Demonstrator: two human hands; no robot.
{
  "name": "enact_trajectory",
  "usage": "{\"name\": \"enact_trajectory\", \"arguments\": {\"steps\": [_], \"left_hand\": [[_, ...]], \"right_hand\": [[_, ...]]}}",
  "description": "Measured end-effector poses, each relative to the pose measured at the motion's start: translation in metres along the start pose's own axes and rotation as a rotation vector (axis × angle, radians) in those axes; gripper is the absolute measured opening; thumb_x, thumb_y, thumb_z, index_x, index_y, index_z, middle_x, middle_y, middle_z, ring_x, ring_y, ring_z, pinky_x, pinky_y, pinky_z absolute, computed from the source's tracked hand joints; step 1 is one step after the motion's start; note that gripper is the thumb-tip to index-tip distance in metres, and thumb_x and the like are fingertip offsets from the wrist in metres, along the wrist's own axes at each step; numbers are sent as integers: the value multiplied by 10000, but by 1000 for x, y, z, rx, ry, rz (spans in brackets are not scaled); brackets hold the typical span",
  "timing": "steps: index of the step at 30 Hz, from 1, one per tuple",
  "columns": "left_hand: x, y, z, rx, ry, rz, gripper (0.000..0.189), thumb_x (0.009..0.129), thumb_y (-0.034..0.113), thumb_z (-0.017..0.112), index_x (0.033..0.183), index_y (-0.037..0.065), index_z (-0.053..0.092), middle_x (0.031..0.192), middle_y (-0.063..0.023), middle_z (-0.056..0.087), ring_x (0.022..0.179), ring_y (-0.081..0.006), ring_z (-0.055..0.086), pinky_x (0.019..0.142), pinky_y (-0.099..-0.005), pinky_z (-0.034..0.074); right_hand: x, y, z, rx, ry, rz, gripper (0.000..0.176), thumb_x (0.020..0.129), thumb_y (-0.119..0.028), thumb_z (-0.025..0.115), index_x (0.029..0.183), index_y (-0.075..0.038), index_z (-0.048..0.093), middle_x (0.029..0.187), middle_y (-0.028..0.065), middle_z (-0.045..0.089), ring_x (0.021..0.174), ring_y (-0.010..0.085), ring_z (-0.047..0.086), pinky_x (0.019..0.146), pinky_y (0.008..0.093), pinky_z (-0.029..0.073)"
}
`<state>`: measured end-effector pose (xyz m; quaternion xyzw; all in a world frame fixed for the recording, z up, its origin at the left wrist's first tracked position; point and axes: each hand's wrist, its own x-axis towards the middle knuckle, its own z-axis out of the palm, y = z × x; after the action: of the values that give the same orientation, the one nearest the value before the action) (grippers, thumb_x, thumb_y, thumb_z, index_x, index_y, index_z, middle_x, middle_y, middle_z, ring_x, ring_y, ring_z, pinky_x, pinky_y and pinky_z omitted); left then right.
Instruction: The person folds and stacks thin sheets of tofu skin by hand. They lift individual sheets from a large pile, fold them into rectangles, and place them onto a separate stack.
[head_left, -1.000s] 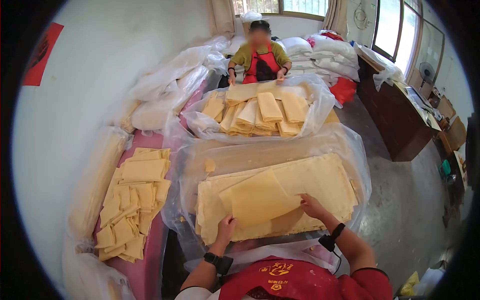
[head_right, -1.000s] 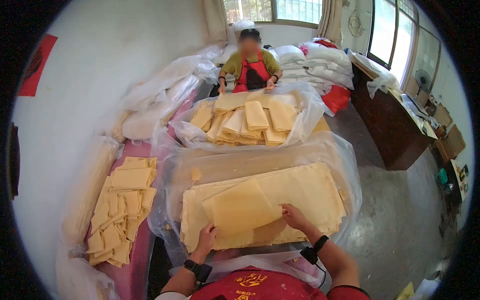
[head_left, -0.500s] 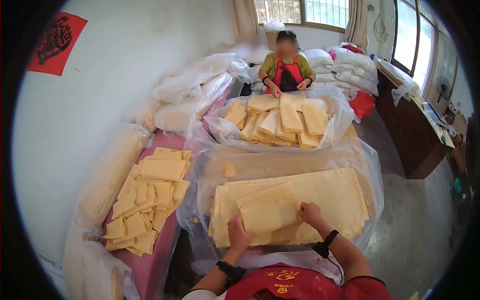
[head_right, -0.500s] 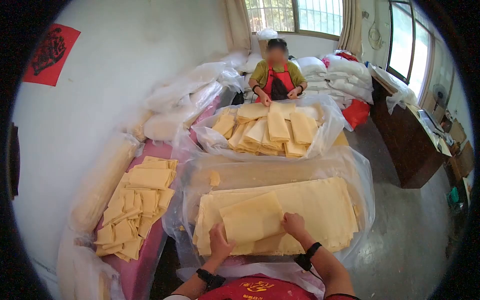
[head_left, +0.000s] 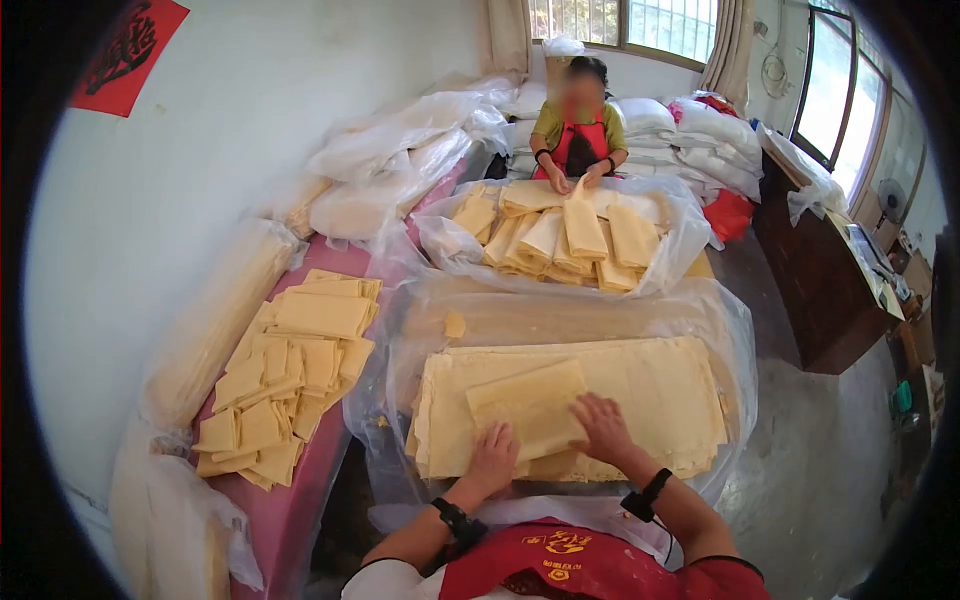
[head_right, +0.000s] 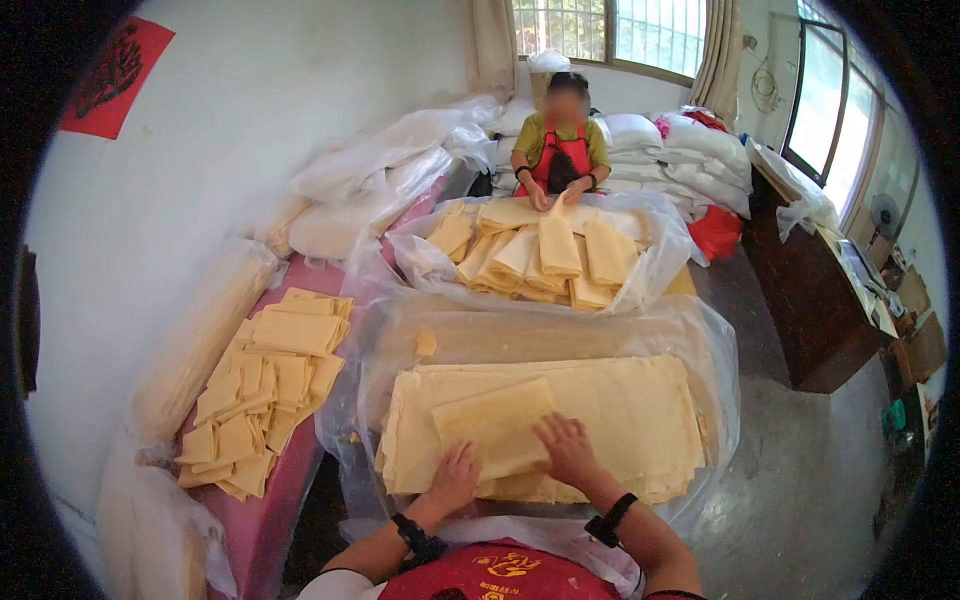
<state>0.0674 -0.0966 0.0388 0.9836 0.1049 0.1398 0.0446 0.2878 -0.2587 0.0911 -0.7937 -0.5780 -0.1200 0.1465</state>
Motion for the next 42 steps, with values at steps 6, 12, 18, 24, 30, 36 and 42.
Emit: {"name": "enact_trajectory", "arguments": {"steps": [6, 12, 18, 24, 30, 36, 42], "left_hand": [[12, -45, -16, -364, -198, -34, 273, 842, 194, 547, 1049, 18, 577, 1079, -206, 605, 1054, -350, 568, 874, -431, 470], [18, -86, -4, -691, -308, -297, 280, 873, 247, 538, 1063, 45, 578, 993, -205, 627, 920, -397, 603, 781, -450, 492], [43, -48, -22, -147, -53, -400, 358, 856, 265, 563, 1192, 146, 592, 1182, -148, 584, 1091, -317, 546, 924, -464, 420], [56, 0, -11, -30, -20, -10, 538, 866, 363, 566, 1371, 220, 452, 1472, -104, 353, 1381, -311, 273, 1085, -567, 205], [51, -4, 8, 10, -103, -106, 662, 871, 480, 525, 1445, 206, 341, 1503, -116, 299, 1402, -305, 239, 1080, -593, 190], [43, -10, 11, -27, 47, -90, 563, 901, 424, 491, 1361, 101, 447, 1459, -136, 360, 1390, -280, 274, 1098, -539, 200], [41, -29, 24, -36, 205, -143, 477, 828, 306, 591, 1236, 71, 516, 1361, -107, 441, 1312, -280, 361, 1075, -475, 272]], "right_hand": [[6, 24, 38, 68, -467, -224, 338, 777, -365, 679, 977, -96, 628, 1027, 102, 650, 976, 275, 614, 997, 469, 368], [12, 38, 36, 889, -364, 275, 307, 827, -337, 669, 834, -37, 607, 798, 138, 656, 692, 347, 592, 630, 383, 487], [27, 33, 76, 593, -255, 498, 263, 833, -307, 644, 929, -64, 613, 827, 159, 661, 765, 357, 628, 683, 422, 495], [37, 17, 64, 388, -351, 515, 281, 788, -272, 663, 966, -63, 607, 882, 155, 661, 846, 341, 639, 713, 435, 493], [27, -35, 40, 162, 5, 38, 302, 794, -224, 638, 1063, -93, 591, 1354, 117, 464, 1252, 316, 443, 996, 475, 365], [31, -61, 39, -76, 73, -237, 421, 833, -271, 620, 1207, -93, 551, 1415, 136, 410, 1365, 319, 319, 1127, 530, 171], [17, -31, 69, 113, -173, -63, 662, 850, -506, 541, 1402, -165, 413, 1486, 149, 318, 1411, 326, 210, 1131, 560, 96]]}}
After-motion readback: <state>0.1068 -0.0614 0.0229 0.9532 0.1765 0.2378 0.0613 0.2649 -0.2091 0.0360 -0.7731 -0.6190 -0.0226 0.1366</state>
